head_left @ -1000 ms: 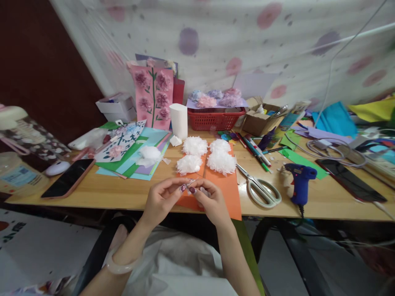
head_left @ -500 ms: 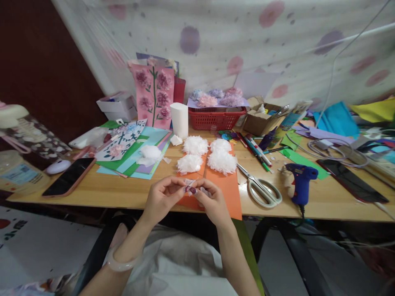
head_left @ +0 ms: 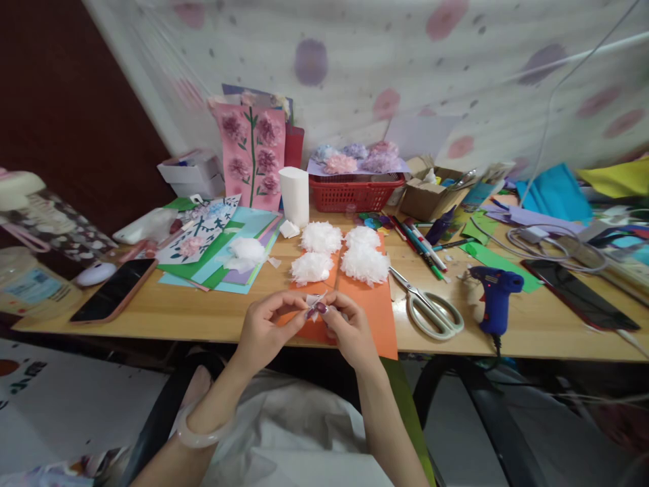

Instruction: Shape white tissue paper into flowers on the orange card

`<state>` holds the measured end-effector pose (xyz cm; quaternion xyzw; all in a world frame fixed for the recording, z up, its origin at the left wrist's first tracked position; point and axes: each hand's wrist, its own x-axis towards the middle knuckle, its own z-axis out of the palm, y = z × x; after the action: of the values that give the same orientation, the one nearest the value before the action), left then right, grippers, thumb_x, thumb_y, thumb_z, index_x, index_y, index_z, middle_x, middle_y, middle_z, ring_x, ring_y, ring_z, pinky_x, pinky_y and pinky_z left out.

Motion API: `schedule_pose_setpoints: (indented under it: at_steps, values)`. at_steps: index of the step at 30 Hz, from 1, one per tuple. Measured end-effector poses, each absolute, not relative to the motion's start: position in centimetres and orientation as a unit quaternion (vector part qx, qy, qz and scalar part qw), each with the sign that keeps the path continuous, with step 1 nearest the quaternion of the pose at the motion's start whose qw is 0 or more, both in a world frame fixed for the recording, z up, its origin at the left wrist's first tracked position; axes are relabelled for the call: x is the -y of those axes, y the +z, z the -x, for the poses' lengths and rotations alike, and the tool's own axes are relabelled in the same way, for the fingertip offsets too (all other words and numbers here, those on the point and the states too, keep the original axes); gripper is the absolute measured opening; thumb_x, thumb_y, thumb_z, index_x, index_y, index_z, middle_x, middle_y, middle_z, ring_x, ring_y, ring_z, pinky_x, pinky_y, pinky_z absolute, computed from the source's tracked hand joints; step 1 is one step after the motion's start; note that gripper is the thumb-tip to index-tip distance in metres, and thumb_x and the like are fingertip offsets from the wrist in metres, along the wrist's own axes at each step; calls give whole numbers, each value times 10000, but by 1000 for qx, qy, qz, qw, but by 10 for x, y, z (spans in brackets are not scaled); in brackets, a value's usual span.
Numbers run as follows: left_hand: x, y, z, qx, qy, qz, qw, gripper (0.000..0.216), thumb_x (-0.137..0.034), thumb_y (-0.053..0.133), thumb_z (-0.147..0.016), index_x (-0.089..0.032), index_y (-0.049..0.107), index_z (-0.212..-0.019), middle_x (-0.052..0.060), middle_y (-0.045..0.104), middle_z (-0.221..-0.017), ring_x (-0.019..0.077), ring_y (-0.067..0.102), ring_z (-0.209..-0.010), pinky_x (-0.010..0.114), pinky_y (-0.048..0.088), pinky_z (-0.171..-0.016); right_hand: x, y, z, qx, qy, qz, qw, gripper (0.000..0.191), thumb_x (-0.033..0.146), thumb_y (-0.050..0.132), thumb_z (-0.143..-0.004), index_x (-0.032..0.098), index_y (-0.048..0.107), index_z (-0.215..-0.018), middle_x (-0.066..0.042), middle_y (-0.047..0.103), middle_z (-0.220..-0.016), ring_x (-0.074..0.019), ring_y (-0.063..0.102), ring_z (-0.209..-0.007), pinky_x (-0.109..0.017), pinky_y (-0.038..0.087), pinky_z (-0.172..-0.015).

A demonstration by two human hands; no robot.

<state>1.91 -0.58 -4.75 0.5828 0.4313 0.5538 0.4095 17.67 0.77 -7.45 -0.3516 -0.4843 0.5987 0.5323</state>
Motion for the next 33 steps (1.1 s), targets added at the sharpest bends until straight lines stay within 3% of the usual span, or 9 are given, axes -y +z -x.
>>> schedule_pose_setpoints:
  at_steps: [9,20,25,29,33]
  values:
    - [8,-42,-19,-395,556,-584,441,141,-200,693,-817,-185,744,-948,71,795,-951,200,756,-894,282,605,-842,-7,-78,-178,491,602,340,531,269,466,727,-806,203,677,-779,31,490,-632,-82,259,-500,-233,194,-447]
    - [3,-42,-24,-457,558,-540,434,124,-245,749,-739,-169,773,-833,76,807,-869,217,762,-815,301,617,-783,-6,-71,-176,504,590,343,530,239,445,718,-807,213,670,-773,43,437,-605,-92,256,-506,-249,199,-463]
    - [-2,-46,-24,-467,579,-480,465,336,-280,791,-718,-154,700,-1016,95,799,-960,211,757,-888,307,602,-825,-7,-71,-177,507,586,351,526,238,439,695,-813,219,630,-749,57,377,-585,-92,241,-500,-250,183,-464]
    - [-7,-50,-22,-469,605,-480,428,267,-308,786,-733,-159,686,-931,94,779,-977,207,735,-929,320,575,-875,-8,-73,-177,506,587,360,519,221,422,690,-803,219,623,-747,65,338,-575,-91,223,-494,-250,172,-464]
    - [-11,-50,-20,-487,631,-450,403,188,-290,778,-701,-170,675,-803,57,751,-864,190,711,-867,307,563,-836,-8,-74,-176,508,582,366,518,210,402,684,-801,217,611,-733,66,323,-574,-91,214,-495,-249,158,-462]
